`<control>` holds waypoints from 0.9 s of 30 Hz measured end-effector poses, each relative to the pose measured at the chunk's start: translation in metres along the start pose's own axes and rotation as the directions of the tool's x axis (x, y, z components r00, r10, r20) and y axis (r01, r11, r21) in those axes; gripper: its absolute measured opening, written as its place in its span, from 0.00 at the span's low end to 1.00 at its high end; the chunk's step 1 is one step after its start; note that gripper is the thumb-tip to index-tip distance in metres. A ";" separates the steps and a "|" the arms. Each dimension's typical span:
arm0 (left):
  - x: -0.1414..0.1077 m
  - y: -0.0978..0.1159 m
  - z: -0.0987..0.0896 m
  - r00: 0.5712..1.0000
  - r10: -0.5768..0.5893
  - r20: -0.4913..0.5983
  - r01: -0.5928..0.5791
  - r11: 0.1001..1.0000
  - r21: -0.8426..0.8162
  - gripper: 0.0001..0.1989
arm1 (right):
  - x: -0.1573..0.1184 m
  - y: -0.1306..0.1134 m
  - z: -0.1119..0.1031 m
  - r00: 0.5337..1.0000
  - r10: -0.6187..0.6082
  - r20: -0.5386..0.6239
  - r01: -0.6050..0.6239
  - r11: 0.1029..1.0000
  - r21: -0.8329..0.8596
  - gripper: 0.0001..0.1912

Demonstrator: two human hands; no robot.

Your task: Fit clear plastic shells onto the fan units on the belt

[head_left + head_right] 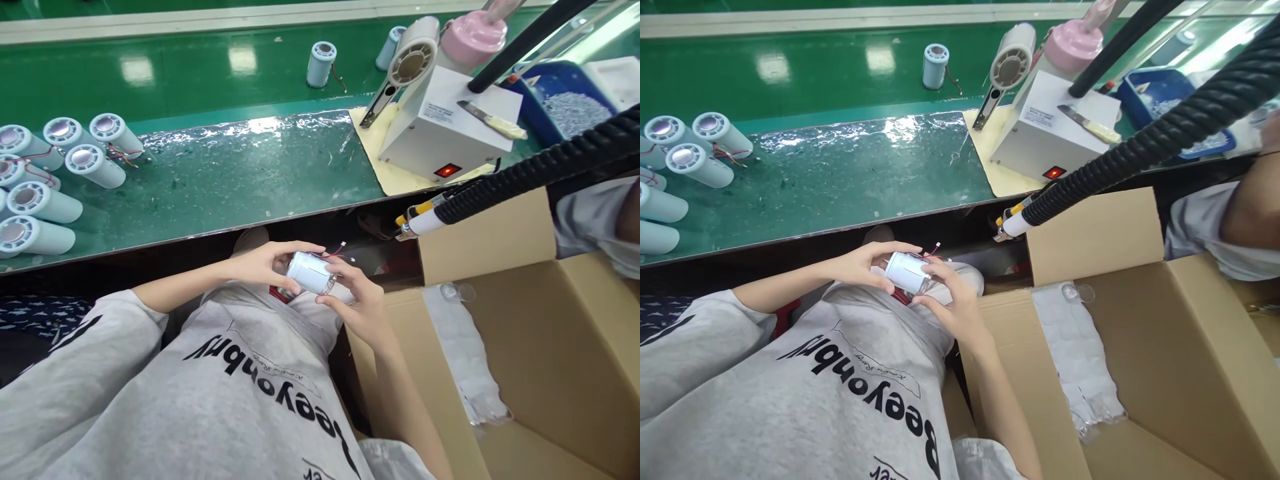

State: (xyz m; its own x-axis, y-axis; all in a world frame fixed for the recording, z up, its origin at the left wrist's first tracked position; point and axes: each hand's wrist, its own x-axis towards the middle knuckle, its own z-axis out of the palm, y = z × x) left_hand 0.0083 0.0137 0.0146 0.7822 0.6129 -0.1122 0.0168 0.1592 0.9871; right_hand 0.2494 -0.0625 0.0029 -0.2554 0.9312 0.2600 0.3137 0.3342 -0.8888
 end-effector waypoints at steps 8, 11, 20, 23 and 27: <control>-0.004 0.005 0.000 0.985 0.163 0.057 -0.169 0.975 0.144 0.36 | 0.003 -0.013 -0.001 0.980 0.197 0.019 -0.196 0.954 0.226 0.26; -0.004 0.004 -0.001 0.981 0.182 0.069 -0.192 0.966 0.172 0.36 | 0.003 -0.015 -0.003 0.960 0.275 0.048 -0.277 0.916 0.290 0.26; -0.005 0.003 -0.002 0.976 0.203 0.077 -0.216 0.948 0.233 0.36 | 0.004 -0.014 0.000 0.905 0.408 0.118 -0.417 0.797 0.438 0.28; -0.006 0.004 -0.002 0.976 0.204 0.074 -0.216 0.947 0.237 0.35 | 0.006 -0.013 0.002 0.892 0.429 0.144 -0.441 0.754 0.486 0.28; -0.007 0.005 -0.002 0.974 0.214 0.071 -0.225 0.943 0.247 0.35 | 0.010 -0.014 0.006 0.852 0.493 0.177 -0.502 0.672 0.544 0.29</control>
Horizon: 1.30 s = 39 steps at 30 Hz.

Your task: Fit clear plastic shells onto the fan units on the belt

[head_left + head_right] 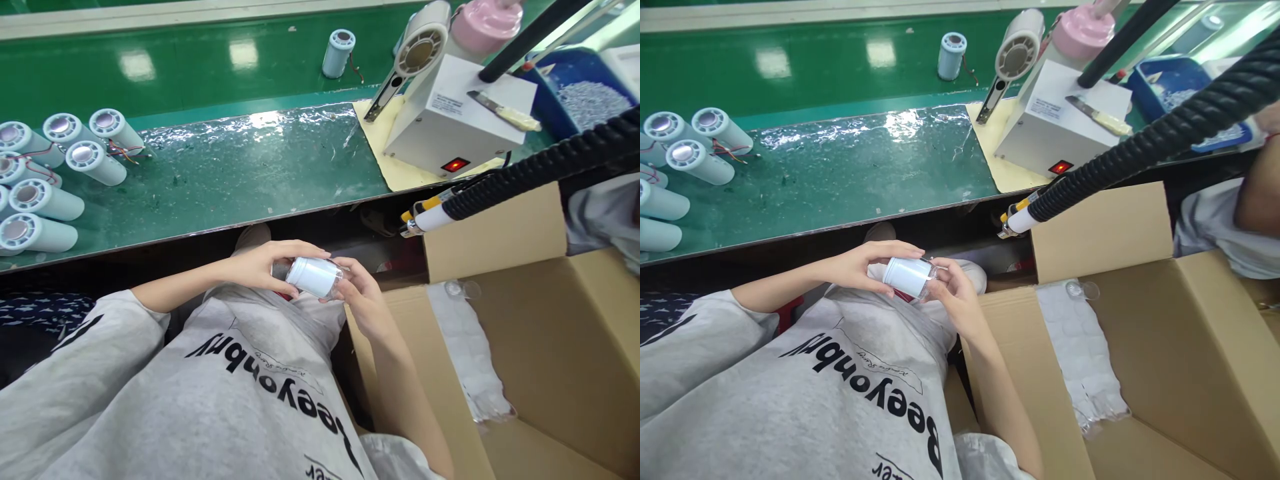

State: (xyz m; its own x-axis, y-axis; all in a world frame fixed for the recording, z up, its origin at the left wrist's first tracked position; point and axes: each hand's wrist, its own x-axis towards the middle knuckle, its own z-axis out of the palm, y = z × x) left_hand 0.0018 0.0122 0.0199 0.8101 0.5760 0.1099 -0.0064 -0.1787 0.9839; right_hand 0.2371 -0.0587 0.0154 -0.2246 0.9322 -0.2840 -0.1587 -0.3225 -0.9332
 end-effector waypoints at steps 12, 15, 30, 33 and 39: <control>-0.001 -0.001 0.002 1.000 0.030 0.005 -0.030 0.999 0.038 0.35 | 0.004 -0.001 0.011 0.980 0.200 0.011 -0.201 0.979 0.044 0.38; -0.001 -0.001 0.002 0.999 0.033 0.003 -0.033 0.999 0.039 0.35 | 0.004 -0.003 0.014 0.964 0.261 0.051 -0.265 0.961 0.080 0.38; -0.004 0.010 0.013 0.968 -0.232 -0.096 0.208 0.956 -0.208 0.34 | -0.006 0.006 -0.004 0.923 -0.361 -0.134 0.242 0.815 -0.527 0.19; -0.005 0.011 0.013 0.942 -0.334 -0.032 0.312 0.908 -0.280 0.37 | -0.009 0.009 -0.005 0.795 -0.590 0.143 0.528 0.555 -0.643 0.13; -0.001 0.014 0.006 0.987 -0.162 0.004 0.161 0.977 -0.140 0.37 | -0.010 0.021 -0.009 0.934 -0.347 0.084 0.356 0.886 -0.298 0.31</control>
State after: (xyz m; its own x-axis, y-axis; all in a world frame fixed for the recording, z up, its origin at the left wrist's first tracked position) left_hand 0.0043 0.0038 0.0329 0.8024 0.5945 -0.0520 0.0427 0.0296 0.9986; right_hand 0.2450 -0.0735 -0.0029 -0.2352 0.9689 0.0770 0.0661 0.0950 -0.9933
